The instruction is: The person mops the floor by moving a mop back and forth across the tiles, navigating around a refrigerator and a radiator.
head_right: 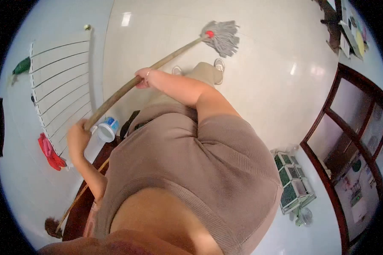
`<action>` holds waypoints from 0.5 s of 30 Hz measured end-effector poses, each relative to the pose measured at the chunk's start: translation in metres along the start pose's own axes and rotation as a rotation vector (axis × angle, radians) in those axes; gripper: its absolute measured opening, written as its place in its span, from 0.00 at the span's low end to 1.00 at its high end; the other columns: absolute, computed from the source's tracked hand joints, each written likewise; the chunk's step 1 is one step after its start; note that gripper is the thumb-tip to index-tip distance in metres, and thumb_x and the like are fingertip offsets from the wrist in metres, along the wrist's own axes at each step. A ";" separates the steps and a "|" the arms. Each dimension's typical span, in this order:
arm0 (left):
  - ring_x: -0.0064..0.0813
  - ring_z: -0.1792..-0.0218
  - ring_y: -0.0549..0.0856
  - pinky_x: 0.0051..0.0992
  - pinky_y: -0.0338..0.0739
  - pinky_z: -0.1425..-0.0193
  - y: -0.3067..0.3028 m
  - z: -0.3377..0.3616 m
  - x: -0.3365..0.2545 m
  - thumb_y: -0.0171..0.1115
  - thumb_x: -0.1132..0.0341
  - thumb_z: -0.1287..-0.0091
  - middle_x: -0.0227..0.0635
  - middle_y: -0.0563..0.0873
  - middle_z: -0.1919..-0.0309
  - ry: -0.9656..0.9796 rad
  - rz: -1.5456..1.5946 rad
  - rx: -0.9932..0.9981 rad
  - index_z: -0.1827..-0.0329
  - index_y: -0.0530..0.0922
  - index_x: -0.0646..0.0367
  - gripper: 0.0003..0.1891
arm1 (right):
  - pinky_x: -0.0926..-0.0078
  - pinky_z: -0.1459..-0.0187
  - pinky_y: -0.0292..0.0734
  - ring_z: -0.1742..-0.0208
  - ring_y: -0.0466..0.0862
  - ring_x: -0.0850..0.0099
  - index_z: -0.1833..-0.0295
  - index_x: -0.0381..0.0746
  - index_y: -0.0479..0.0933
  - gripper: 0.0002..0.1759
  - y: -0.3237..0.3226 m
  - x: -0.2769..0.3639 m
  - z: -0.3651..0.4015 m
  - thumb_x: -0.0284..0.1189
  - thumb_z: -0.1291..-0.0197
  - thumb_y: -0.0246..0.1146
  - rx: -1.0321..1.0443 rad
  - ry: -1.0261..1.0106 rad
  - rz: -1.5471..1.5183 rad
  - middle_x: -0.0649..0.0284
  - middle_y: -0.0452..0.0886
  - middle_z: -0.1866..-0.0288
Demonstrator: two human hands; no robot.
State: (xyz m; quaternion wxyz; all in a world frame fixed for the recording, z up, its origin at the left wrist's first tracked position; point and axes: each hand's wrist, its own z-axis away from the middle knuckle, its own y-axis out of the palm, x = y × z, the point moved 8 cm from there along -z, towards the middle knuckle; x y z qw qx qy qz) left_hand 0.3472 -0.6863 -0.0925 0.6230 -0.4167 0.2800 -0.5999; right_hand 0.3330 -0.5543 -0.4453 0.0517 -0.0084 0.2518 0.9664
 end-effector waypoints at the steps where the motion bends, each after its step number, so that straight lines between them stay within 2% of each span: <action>1: 0.47 0.68 0.80 0.39 0.73 0.65 0.001 0.018 0.013 0.56 0.73 0.54 0.46 0.81 0.73 -0.072 0.008 -0.011 0.63 0.80 0.52 0.14 | 0.58 0.55 0.77 0.59 0.79 0.62 0.59 0.34 0.68 0.15 0.022 -0.004 -0.004 0.34 0.44 0.57 0.001 0.002 0.018 0.54 0.77 0.62; 4: 0.47 0.69 0.80 0.39 0.73 0.66 0.002 0.059 0.032 0.56 0.71 0.54 0.45 0.81 0.74 -0.219 0.050 -0.022 0.63 0.80 0.52 0.14 | 0.60 0.60 0.80 0.65 0.80 0.63 0.59 0.33 0.68 0.14 0.069 -0.020 -0.023 0.31 0.45 0.58 0.030 0.065 0.124 0.54 0.77 0.62; 6: 0.47 0.69 0.80 0.39 0.73 0.66 0.013 0.072 0.035 0.57 0.70 0.54 0.45 0.81 0.74 -0.288 0.061 -0.021 0.62 0.80 0.52 0.14 | 0.65 0.69 0.83 0.71 0.81 0.64 0.59 0.33 0.67 0.13 0.089 -0.018 -0.032 0.29 0.46 0.59 0.044 0.117 0.270 0.55 0.77 0.64; 7: 0.47 0.69 0.80 0.39 0.73 0.66 0.019 0.072 0.039 0.57 0.69 0.54 0.45 0.81 0.74 -0.341 0.068 -0.027 0.62 0.79 0.52 0.14 | 0.70 0.75 0.82 0.76 0.81 0.65 0.61 0.33 0.68 0.11 0.092 -0.007 -0.019 0.27 0.48 0.59 -0.044 0.050 0.232 0.56 0.78 0.67; 8: 0.47 0.69 0.80 0.39 0.73 0.66 0.026 0.067 0.041 0.57 0.69 0.54 0.45 0.81 0.74 -0.350 0.076 -0.033 0.62 0.79 0.52 0.14 | 0.70 0.75 0.82 0.76 0.81 0.65 0.61 0.33 0.68 0.11 0.093 -0.005 -0.026 0.27 0.48 0.59 -0.045 0.048 0.245 0.56 0.78 0.67; 10: 0.47 0.69 0.80 0.39 0.73 0.65 0.039 0.052 0.042 0.58 0.68 0.54 0.44 0.82 0.74 -0.345 0.127 -0.031 0.61 0.79 0.54 0.15 | 0.70 0.76 0.82 0.74 0.82 0.65 0.63 0.31 0.68 0.11 0.100 0.016 -0.034 0.26 0.50 0.60 0.043 -0.154 0.161 0.55 0.77 0.70; 11: 0.48 0.67 0.80 0.39 0.73 0.64 0.043 0.043 0.040 0.58 0.68 0.55 0.45 0.82 0.72 -0.339 0.161 -0.013 0.61 0.78 0.56 0.16 | 0.70 0.76 0.82 0.74 0.82 0.65 0.63 0.31 0.68 0.11 0.095 0.022 -0.037 0.26 0.50 0.60 0.039 -0.154 0.175 0.55 0.77 0.70; 13: 0.48 0.67 0.80 0.39 0.73 0.63 0.055 0.024 0.033 0.58 0.68 0.55 0.46 0.82 0.72 -0.312 0.206 -0.019 0.60 0.78 0.56 0.16 | 0.65 0.76 0.80 0.77 0.79 0.66 0.64 0.34 0.71 0.10 0.079 0.050 -0.016 0.24 0.55 0.61 -0.105 -0.248 0.096 0.59 0.76 0.70; 15: 0.49 0.65 0.80 0.39 0.73 0.61 0.057 0.001 0.019 0.58 0.68 0.56 0.46 0.82 0.71 -0.292 0.272 -0.015 0.60 0.78 0.57 0.17 | 0.66 0.77 0.79 0.77 0.79 0.66 0.64 0.33 0.71 0.11 0.056 0.073 -0.043 0.24 0.55 0.61 -0.155 -0.271 0.086 0.58 0.76 0.71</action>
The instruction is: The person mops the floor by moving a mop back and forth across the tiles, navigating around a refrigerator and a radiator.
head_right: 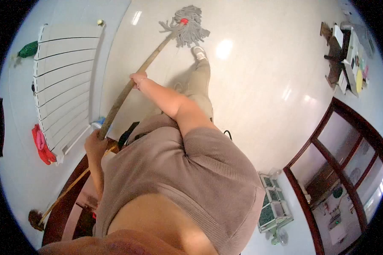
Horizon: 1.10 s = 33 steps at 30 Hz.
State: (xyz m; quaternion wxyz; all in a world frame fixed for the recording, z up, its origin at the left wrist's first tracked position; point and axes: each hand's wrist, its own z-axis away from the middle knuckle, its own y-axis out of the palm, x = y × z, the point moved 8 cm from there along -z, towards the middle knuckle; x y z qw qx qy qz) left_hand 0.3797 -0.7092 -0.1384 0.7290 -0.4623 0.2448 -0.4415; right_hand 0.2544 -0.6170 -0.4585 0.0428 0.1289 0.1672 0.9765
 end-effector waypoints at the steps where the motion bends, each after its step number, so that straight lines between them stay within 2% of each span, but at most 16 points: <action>1: 0.49 0.65 0.80 0.39 0.73 0.61 0.002 -0.011 -0.007 0.58 0.68 0.56 0.46 0.82 0.71 -0.009 0.010 -0.008 0.60 0.78 0.57 0.17 | 0.66 0.78 0.78 0.78 0.78 0.65 0.64 0.32 0.71 0.12 -0.011 0.011 -0.010 0.24 0.56 0.62 -0.054 -0.017 -0.013 0.58 0.76 0.72; 3: 0.49 0.65 0.80 0.39 0.73 0.62 0.010 -0.036 -0.030 0.57 0.69 0.55 0.46 0.82 0.70 0.061 0.088 -0.029 0.59 0.78 0.57 0.17 | 0.70 0.82 0.74 0.80 0.77 0.66 0.65 0.30 0.70 0.13 -0.030 0.040 -0.020 0.24 0.57 0.62 -0.068 -0.075 -0.096 0.58 0.75 0.74; 5: 0.47 0.63 0.80 0.39 0.73 0.61 0.012 -0.063 -0.062 0.57 0.68 0.55 0.46 0.82 0.68 -0.004 0.147 0.070 0.60 0.78 0.58 0.16 | 0.71 0.86 0.70 0.82 0.75 0.67 0.66 0.29 0.69 0.13 -0.057 0.080 -0.017 0.24 0.57 0.63 -0.112 -0.076 -0.155 0.57 0.74 0.77; 7: 0.46 0.63 0.80 0.39 0.73 0.60 0.015 -0.088 -0.098 0.57 0.67 0.54 0.46 0.82 0.69 0.018 0.094 0.118 0.60 0.77 0.58 0.16 | 0.69 0.85 0.75 0.82 0.76 0.67 0.69 0.30 0.71 0.09 -0.085 0.120 -0.033 0.24 0.53 0.63 -0.147 -0.065 0.018 0.57 0.76 0.76; 9: 0.47 0.64 0.80 0.39 0.73 0.60 0.012 -0.115 -0.135 0.56 0.67 0.53 0.45 0.81 0.70 0.073 0.122 0.072 0.61 0.77 0.59 0.15 | 0.69 0.84 0.75 0.82 0.76 0.66 0.70 0.31 0.71 0.09 -0.112 0.158 -0.054 0.25 0.54 0.63 -0.192 -0.117 -0.102 0.58 0.75 0.76; 10: 0.47 0.65 0.80 0.40 0.74 0.61 0.005 -0.129 -0.158 0.56 0.67 0.53 0.45 0.81 0.71 0.145 0.143 0.029 0.62 0.77 0.59 0.14 | 0.68 0.83 0.75 0.80 0.76 0.66 0.69 0.31 0.71 0.09 -0.122 0.183 -0.060 0.25 0.54 0.63 -0.191 -0.155 -0.126 0.58 0.75 0.76; 15: 0.49 0.63 0.80 0.40 0.73 0.59 -0.005 -0.208 -0.257 0.53 0.71 0.51 0.49 0.81 0.69 0.162 0.193 0.103 0.66 0.77 0.61 0.10 | 0.64 0.77 0.77 0.75 0.77 0.62 0.65 0.31 0.70 0.11 -0.190 0.298 -0.097 0.26 0.52 0.62 -0.183 -0.320 -0.279 0.57 0.74 0.73; 17: 0.48 0.61 0.80 0.40 0.73 0.57 0.001 -0.239 -0.300 0.52 0.72 0.50 0.51 0.81 0.67 0.229 0.275 0.145 0.66 0.77 0.61 0.09 | 0.62 0.75 0.78 0.73 0.77 0.61 0.65 0.32 0.69 0.11 -0.227 0.340 -0.118 0.27 0.51 0.61 -0.147 -0.331 -0.250 0.56 0.74 0.70; 19: 0.46 0.61 0.80 0.39 0.74 0.58 -0.017 -0.246 -0.350 0.53 0.72 0.50 0.49 0.81 0.67 0.299 0.267 0.180 0.67 0.78 0.61 0.09 | 0.58 0.71 0.79 0.70 0.77 0.61 0.65 0.33 0.68 0.10 -0.260 0.379 -0.097 0.27 0.49 0.60 -0.214 -0.329 -0.175 0.56 0.73 0.69; 21: 0.44 0.62 0.81 0.37 0.74 0.57 0.001 -0.260 -0.385 0.53 0.72 0.49 0.47 0.82 0.67 0.281 0.265 0.266 0.66 0.78 0.60 0.09 | 0.56 0.66 0.78 0.69 0.77 0.62 0.64 0.34 0.68 0.09 -0.306 0.399 -0.113 0.26 0.48 0.59 -0.281 -0.219 -0.083 0.57 0.73 0.71; 23: 0.43 0.61 0.81 0.37 0.74 0.57 0.006 -0.262 -0.403 0.54 0.73 0.49 0.46 0.82 0.67 0.273 0.272 0.300 0.65 0.78 0.60 0.09 | 0.57 0.67 0.78 0.69 0.76 0.64 0.66 0.36 0.68 0.06 -0.325 0.411 -0.098 0.27 0.46 0.57 -0.301 -0.243 -0.108 0.60 0.72 0.72; 25: 0.42 0.61 0.81 0.36 0.74 0.57 0.017 -0.263 -0.402 0.54 0.73 0.49 0.45 0.82 0.67 0.265 0.283 0.337 0.63 0.78 0.60 0.10 | 0.60 0.68 0.78 0.71 0.76 0.65 0.68 0.38 0.68 0.06 -0.341 0.408 -0.097 0.28 0.44 0.55 -0.340 -0.187 -0.013 0.61 0.72 0.73; 26: 0.42 0.61 0.81 0.36 0.74 0.57 0.026 -0.264 -0.393 0.54 0.72 0.48 0.45 0.82 0.67 0.252 0.282 0.363 0.62 0.78 0.59 0.11 | 0.62 0.71 0.77 0.73 0.74 0.66 0.70 0.39 0.67 0.07 -0.361 0.395 -0.134 0.31 0.43 0.54 -0.264 -0.115 0.036 0.62 0.71 0.75; 29: 0.43 0.61 0.81 0.36 0.74 0.57 0.039 -0.257 -0.350 0.53 0.71 0.48 0.44 0.82 0.68 0.205 0.381 0.360 0.62 0.78 0.58 0.10 | 0.61 0.70 0.77 0.73 0.74 0.66 0.71 0.39 0.66 0.08 -0.310 0.361 -0.107 0.31 0.44 0.54 -0.223 -0.036 -0.021 0.63 0.70 0.77; 31: 0.44 0.62 0.80 0.38 0.73 0.58 0.039 -0.249 -0.305 0.52 0.71 0.48 0.44 0.81 0.69 0.159 0.487 0.310 0.64 0.77 0.58 0.09 | 0.62 0.72 0.77 0.74 0.74 0.65 0.70 0.39 0.66 0.08 -0.288 0.326 -0.119 0.32 0.44 0.55 -0.216 0.080 0.081 0.62 0.69 0.76; 33: 0.46 0.63 0.79 0.40 0.72 0.60 0.022 -0.230 -0.259 0.51 0.72 0.48 0.45 0.81 0.69 0.147 0.460 0.268 0.66 0.77 0.57 0.09 | 0.62 0.73 0.77 0.71 0.75 0.63 0.68 0.39 0.65 0.09 -0.248 0.290 -0.118 0.33 0.44 0.55 -0.214 0.017 0.097 0.59 0.70 0.71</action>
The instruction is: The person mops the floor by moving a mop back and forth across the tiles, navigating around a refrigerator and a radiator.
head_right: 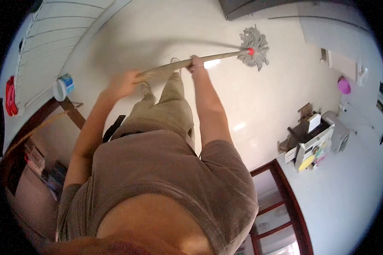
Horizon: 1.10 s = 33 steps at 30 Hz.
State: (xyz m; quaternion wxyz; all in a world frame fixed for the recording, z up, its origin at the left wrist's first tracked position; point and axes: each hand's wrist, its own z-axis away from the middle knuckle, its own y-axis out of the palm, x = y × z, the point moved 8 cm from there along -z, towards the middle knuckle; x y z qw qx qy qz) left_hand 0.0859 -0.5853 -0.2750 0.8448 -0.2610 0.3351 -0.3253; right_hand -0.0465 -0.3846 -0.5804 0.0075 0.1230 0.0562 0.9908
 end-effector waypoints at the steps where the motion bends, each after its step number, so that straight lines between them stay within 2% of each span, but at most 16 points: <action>1: 0.47 0.63 0.79 0.40 0.71 0.60 -0.019 0.019 0.009 0.51 0.72 0.48 0.45 0.81 0.69 0.010 -0.055 -0.026 0.66 0.77 0.57 0.09 | 0.61 0.72 0.78 0.70 0.75 0.62 0.66 0.38 0.65 0.10 0.023 -0.022 0.001 0.33 0.44 0.55 0.060 0.075 0.027 0.58 0.70 0.69; 4: 0.45 0.64 0.79 0.41 0.71 0.61 -0.052 0.074 0.061 0.50 0.72 0.50 0.43 0.81 0.70 -0.129 -0.169 -0.154 0.65 0.78 0.55 0.10 | 0.57 0.62 0.78 0.65 0.75 0.61 0.61 0.36 0.64 0.11 0.090 -0.074 0.049 0.32 0.44 0.54 0.189 0.195 0.170 0.56 0.69 0.65; 6: 0.45 0.63 0.79 0.40 0.71 0.60 -0.067 0.114 0.089 0.51 0.72 0.52 0.43 0.81 0.71 -0.284 -0.178 -0.137 0.65 0.79 0.54 0.12 | 0.54 0.57 0.77 0.61 0.74 0.61 0.60 0.35 0.64 0.11 0.130 -0.117 0.069 0.30 0.44 0.54 0.268 0.343 0.146 0.56 0.70 0.63; 8: 0.46 0.63 0.79 0.40 0.72 0.60 -0.076 0.158 0.105 0.53 0.73 0.54 0.44 0.81 0.69 -0.454 -0.154 -0.135 0.63 0.79 0.55 0.14 | 0.52 0.54 0.75 0.58 0.74 0.61 0.60 0.36 0.65 0.10 0.162 -0.145 0.098 0.29 0.44 0.54 0.322 0.352 0.255 0.56 0.70 0.61; 10: 0.46 0.63 0.80 0.39 0.73 0.59 -0.069 0.194 0.117 0.54 0.73 0.55 0.45 0.81 0.69 -0.566 -0.126 -0.126 0.62 0.79 0.55 0.15 | 0.57 0.70 0.82 0.69 0.78 0.58 0.60 0.33 0.64 0.11 0.186 -0.173 0.119 0.27 0.46 0.55 0.393 0.398 0.312 0.54 0.72 0.66; 12: 0.46 0.63 0.81 0.36 0.74 0.59 -0.060 0.229 0.120 0.55 0.73 0.56 0.46 0.81 0.68 -0.747 0.077 -0.192 0.60 0.79 0.55 0.17 | 0.58 0.70 0.82 0.69 0.78 0.58 0.59 0.33 0.64 0.11 0.193 -0.184 0.134 0.27 0.46 0.55 0.398 0.370 0.435 0.54 0.73 0.66; 14: 0.44 0.65 0.82 0.34 0.75 0.59 -0.031 0.244 0.121 0.57 0.72 0.57 0.47 0.82 0.69 -0.855 0.271 -0.168 0.58 0.79 0.56 0.19 | 0.58 0.70 0.82 0.69 0.79 0.58 0.59 0.33 0.65 0.11 0.192 -0.186 0.132 0.26 0.46 0.55 0.400 0.338 0.554 0.54 0.74 0.67; 15: 0.42 0.67 0.82 0.32 0.75 0.59 -0.015 0.245 0.120 0.58 0.72 0.57 0.46 0.82 0.70 -0.867 0.444 -0.184 0.58 0.78 0.58 0.19 | 0.58 0.70 0.81 0.68 0.79 0.58 0.59 0.33 0.65 0.11 0.188 -0.188 0.120 0.27 0.46 0.56 0.427 0.334 0.633 0.54 0.75 0.66; 18: 0.41 0.64 0.82 0.32 0.74 0.58 0.022 0.222 0.124 0.59 0.72 0.58 0.46 0.82 0.70 -0.834 0.487 -0.188 0.58 0.78 0.60 0.19 | 0.58 0.69 0.81 0.68 0.79 0.59 0.60 0.34 0.66 0.12 0.187 -0.161 0.109 0.28 0.47 0.57 0.413 0.290 0.702 0.54 0.75 0.65; 19: 0.42 0.63 0.81 0.33 0.74 0.57 0.019 0.208 0.117 0.58 0.71 0.57 0.46 0.82 0.69 -0.789 0.451 -0.200 0.59 0.78 0.60 0.18 | 0.59 0.69 0.81 0.68 0.79 0.60 0.60 0.34 0.67 0.13 0.185 -0.145 0.103 0.29 0.48 0.58 0.376 0.242 0.675 0.55 0.74 0.66; 20: 0.43 0.62 0.81 0.34 0.73 0.57 0.015 0.190 0.107 0.57 0.70 0.56 0.46 0.82 0.67 -0.744 0.415 -0.211 0.60 0.78 0.60 0.17 | 0.61 0.71 0.80 0.71 0.78 0.61 0.59 0.34 0.66 0.15 0.185 -0.125 0.081 0.29 0.49 0.60 0.403 0.098 0.706 0.57 0.73 0.68; 22: 0.45 0.60 0.80 0.36 0.73 0.56 0.026 0.142 0.105 0.54 0.68 0.55 0.47 0.81 0.65 -0.706 0.402 -0.163 0.61 0.78 0.59 0.16 | 0.58 0.71 0.80 0.70 0.76 0.63 0.63 0.37 0.67 0.13 0.187 -0.089 0.019 0.30 0.50 0.61 0.382 0.115 0.714 0.58 0.71 0.69; 23: 0.45 0.60 0.80 0.37 0.73 0.56 0.018 0.123 0.101 0.54 0.67 0.54 0.47 0.81 0.64 -0.658 0.388 -0.178 0.60 0.78 0.58 0.16 | 0.60 0.72 0.79 0.71 0.76 0.63 0.63 0.37 0.67 0.12 0.190 -0.076 0.031 0.30 0.50 0.61 0.280 -0.043 0.741 0.60 0.71 0.70; 25: 0.46 0.59 0.79 0.39 0.73 0.56 0.011 0.110 0.093 0.53 0.66 0.53 0.47 0.81 0.64 -0.618 0.400 -0.195 0.59 0.78 0.58 0.17 | 0.62 0.74 0.78 0.70 0.77 0.65 0.63 0.38 0.69 0.12 0.199 -0.031 0.032 0.31 0.48 0.62 0.270 0.017 0.900 0.60 0.73 0.70; 28: 0.45 0.60 0.80 0.39 0.73 0.56 0.007 0.114 0.100 0.53 0.66 0.53 0.46 0.81 0.64 -0.579 0.372 -0.220 0.58 0.78 0.58 0.17 | 0.65 0.74 0.79 0.71 0.78 0.67 0.63 0.37 0.69 0.11 0.206 -0.037 0.033 0.32 0.47 0.61 0.252 0.089 0.932 0.60 0.74 0.70; 33: 0.44 0.59 0.80 0.38 0.73 0.55 0.021 0.163 0.140 0.54 0.66 0.54 0.44 0.82 0.63 -0.654 0.395 -0.173 0.57 0.78 0.57 0.19 | 0.65 0.73 0.80 0.71 0.77 0.68 0.63 0.37 0.69 0.13 0.219 -0.096 0.055 0.33 0.48 0.61 0.230 0.033 1.030 0.60 0.74 0.70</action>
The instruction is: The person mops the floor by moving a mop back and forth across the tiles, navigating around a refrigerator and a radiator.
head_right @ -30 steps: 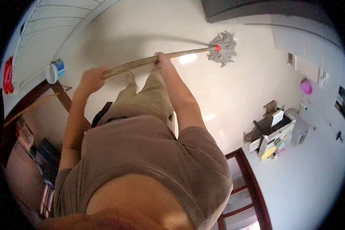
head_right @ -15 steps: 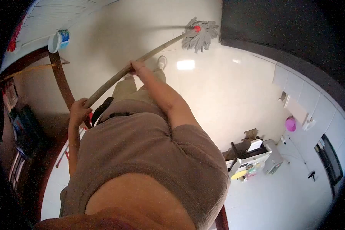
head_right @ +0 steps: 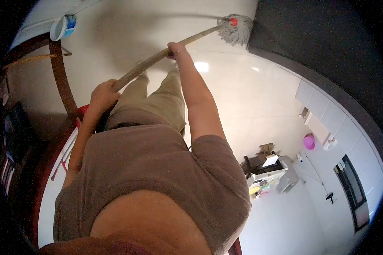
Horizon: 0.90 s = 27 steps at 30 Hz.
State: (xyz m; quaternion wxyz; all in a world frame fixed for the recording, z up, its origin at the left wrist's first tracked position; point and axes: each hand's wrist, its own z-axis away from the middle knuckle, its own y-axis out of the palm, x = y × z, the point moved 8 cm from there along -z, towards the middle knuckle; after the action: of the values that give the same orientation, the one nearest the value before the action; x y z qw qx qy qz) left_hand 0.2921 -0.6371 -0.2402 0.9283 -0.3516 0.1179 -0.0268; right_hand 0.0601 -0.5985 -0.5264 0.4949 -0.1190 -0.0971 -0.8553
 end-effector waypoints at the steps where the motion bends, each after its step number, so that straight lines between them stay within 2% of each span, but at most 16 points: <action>1: 0.44 0.59 0.80 0.38 0.73 0.55 -0.007 0.007 0.016 0.54 0.66 0.54 0.44 0.82 0.63 0.000 0.006 -0.001 0.57 0.78 0.57 0.19 | 0.65 0.72 0.80 0.72 0.77 0.68 0.63 0.38 0.68 0.13 0.022 -0.006 0.006 0.34 0.49 0.61 0.005 0.002 0.029 0.60 0.74 0.71; 3: 0.43 0.60 0.80 0.36 0.73 0.55 -0.014 0.021 0.055 0.55 0.66 0.55 0.45 0.82 0.64 -0.129 0.041 0.084 0.56 0.78 0.56 0.20 | 0.64 0.71 0.80 0.72 0.77 0.67 0.64 0.38 0.69 0.13 0.063 -0.020 0.017 0.34 0.49 0.61 0.051 0.009 0.018 0.61 0.73 0.71; 4: 0.43 0.61 0.81 0.35 0.73 0.56 -0.020 0.030 0.077 0.56 0.66 0.56 0.45 0.82 0.65 -0.087 0.043 0.006 0.56 0.78 0.56 0.20 | 0.63 0.71 0.80 0.72 0.76 0.67 0.64 0.38 0.69 0.13 0.092 -0.028 0.021 0.33 0.50 0.62 0.096 0.016 0.003 0.61 0.73 0.71; 6: 0.43 0.62 0.81 0.35 0.73 0.56 -0.026 0.050 0.116 0.57 0.67 0.56 0.46 0.82 0.66 -0.158 0.100 0.008 0.56 0.77 0.57 0.20 | 0.60 0.73 0.79 0.71 0.76 0.63 0.64 0.35 0.65 0.12 0.140 -0.052 0.004 0.26 0.52 0.60 0.158 -0.004 0.031 0.57 0.71 0.70; 8: 0.43 0.62 0.81 0.34 0.73 0.57 -0.024 0.073 0.156 0.57 0.68 0.57 0.46 0.82 0.66 -0.226 0.155 0.017 0.56 0.77 0.58 0.21 | 0.63 0.75 0.79 0.70 0.76 0.65 0.69 0.37 0.67 0.09 0.174 -0.072 0.014 0.28 0.48 0.59 0.198 0.111 0.070 0.58 0.71 0.73; 10: 0.43 0.63 0.81 0.33 0.72 0.58 -0.021 0.106 0.210 0.58 0.69 0.58 0.46 0.82 0.68 -0.356 0.251 -0.024 0.56 0.77 0.59 0.21 | 0.69 0.77 0.78 0.77 0.77 0.67 0.67 0.36 0.69 0.12 0.235 -0.092 0.060 0.34 0.44 0.58 0.357 0.148 0.214 0.57 0.74 0.74; 11: 0.43 0.63 0.81 0.33 0.72 0.58 -0.022 0.118 0.220 0.58 0.69 0.58 0.46 0.82 0.68 -0.357 0.251 -0.025 0.56 0.77 0.59 0.21 | 0.69 0.78 0.78 0.80 0.77 0.67 0.68 0.35 0.70 0.13 0.244 -0.103 0.044 0.35 0.45 0.58 0.400 0.155 0.220 0.58 0.75 0.77; 13: 0.37 0.68 0.81 0.29 0.72 0.61 -0.037 0.156 0.244 0.58 0.71 0.59 0.45 0.81 0.72 -0.394 0.312 -0.108 0.57 0.77 0.61 0.21 | 0.65 0.76 0.80 0.76 0.79 0.63 0.66 0.33 0.70 0.14 0.304 -0.133 0.075 0.35 0.46 0.60 0.527 0.265 0.314 0.55 0.76 0.72; 15: 0.29 0.73 0.78 0.26 0.71 0.64 -0.049 0.183 0.241 0.57 0.72 0.58 0.40 0.79 0.76 -0.540 0.387 -0.050 0.59 0.77 0.64 0.19 | 0.62 0.74 0.80 0.73 0.80 0.60 0.65 0.32 0.69 0.12 0.330 -0.138 0.087 0.29 0.48 0.61 0.504 0.238 0.126 0.53 0.76 0.69; 16: 0.26 0.73 0.77 0.25 0.70 0.65 -0.054 0.193 0.239 0.57 0.73 0.58 0.38 0.78 0.76 -0.545 0.374 -0.096 0.59 0.77 0.65 0.19 | 0.62 0.74 0.80 0.73 0.80 0.60 0.65 0.32 0.69 0.12 0.338 -0.139 0.079 0.29 0.48 0.61 0.508 0.241 0.124 0.53 0.76 0.69; 17: 0.24 0.74 0.76 0.24 0.70 0.65 -0.063 0.197 0.236 0.57 0.73 0.58 0.36 0.78 0.76 -0.555 0.355 -0.141 0.59 0.77 0.66 0.19 | 0.60 0.71 0.81 0.71 0.80 0.60 0.64 0.33 0.69 0.10 0.344 -0.139 0.069 0.27 0.49 0.61 0.465 0.295 -0.072 0.54 0.76 0.69; 18: 0.24 0.74 0.76 0.24 0.70 0.65 -0.068 0.194 0.228 0.59 0.72 0.58 0.36 0.79 0.75 -0.586 0.345 -0.130 0.59 0.77 0.67 0.19 | 0.57 0.68 0.82 0.69 0.80 0.60 0.63 0.34 0.69 0.09 0.342 -0.139 0.062 0.24 0.50 0.61 0.409 0.340 -0.263 0.54 0.76 0.68; 19: 0.24 0.74 0.76 0.24 0.70 0.65 -0.067 0.191 0.238 0.59 0.72 0.58 0.36 0.79 0.75 -0.590 0.340 -0.132 0.59 0.77 0.67 0.19 | 0.57 0.68 0.82 0.69 0.80 0.60 0.63 0.34 0.69 0.09 0.342 -0.131 0.066 0.24 0.50 0.61 0.414 0.343 -0.265 0.54 0.76 0.68; 21: 0.24 0.74 0.77 0.24 0.71 0.65 -0.064 0.179 0.253 0.60 0.72 0.58 0.38 0.80 0.75 -0.463 0.344 -0.185 0.59 0.77 0.66 0.19 | 0.57 0.66 0.82 0.70 0.80 0.58 0.64 0.31 0.67 0.08 0.335 -0.108 0.075 0.20 0.49 0.59 0.430 0.278 -0.392 0.53 0.75 0.69; 22: 0.25 0.73 0.79 0.25 0.72 0.65 -0.081 0.171 0.240 0.61 0.72 0.58 0.39 0.81 0.74 -0.499 0.220 -0.171 0.59 0.77 0.65 0.19 | 0.59 0.66 0.82 0.71 0.80 0.59 0.65 0.31 0.67 0.07 0.336 -0.100 0.073 0.21 0.49 0.58 0.450 0.241 -0.430 0.54 0.74 0.70; 27: 0.33 0.70 0.82 0.27 0.73 0.64 -0.115 0.100 0.183 0.60 0.74 0.56 0.45 0.81 0.72 -0.384 0.181 -0.184 0.59 0.78 0.62 0.17 | 0.63 0.65 0.80 0.70 0.78 0.61 0.66 0.33 0.67 0.05 0.300 -0.048 0.022 0.21 0.48 0.56 0.451 0.240 -0.542 0.56 0.73 0.71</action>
State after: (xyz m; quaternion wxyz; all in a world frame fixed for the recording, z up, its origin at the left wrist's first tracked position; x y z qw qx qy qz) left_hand 0.4976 -0.6834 -0.1284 0.8963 -0.4216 -0.0277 0.1348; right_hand 0.3466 -0.6999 -0.5059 0.2722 0.1241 -0.2523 -0.9203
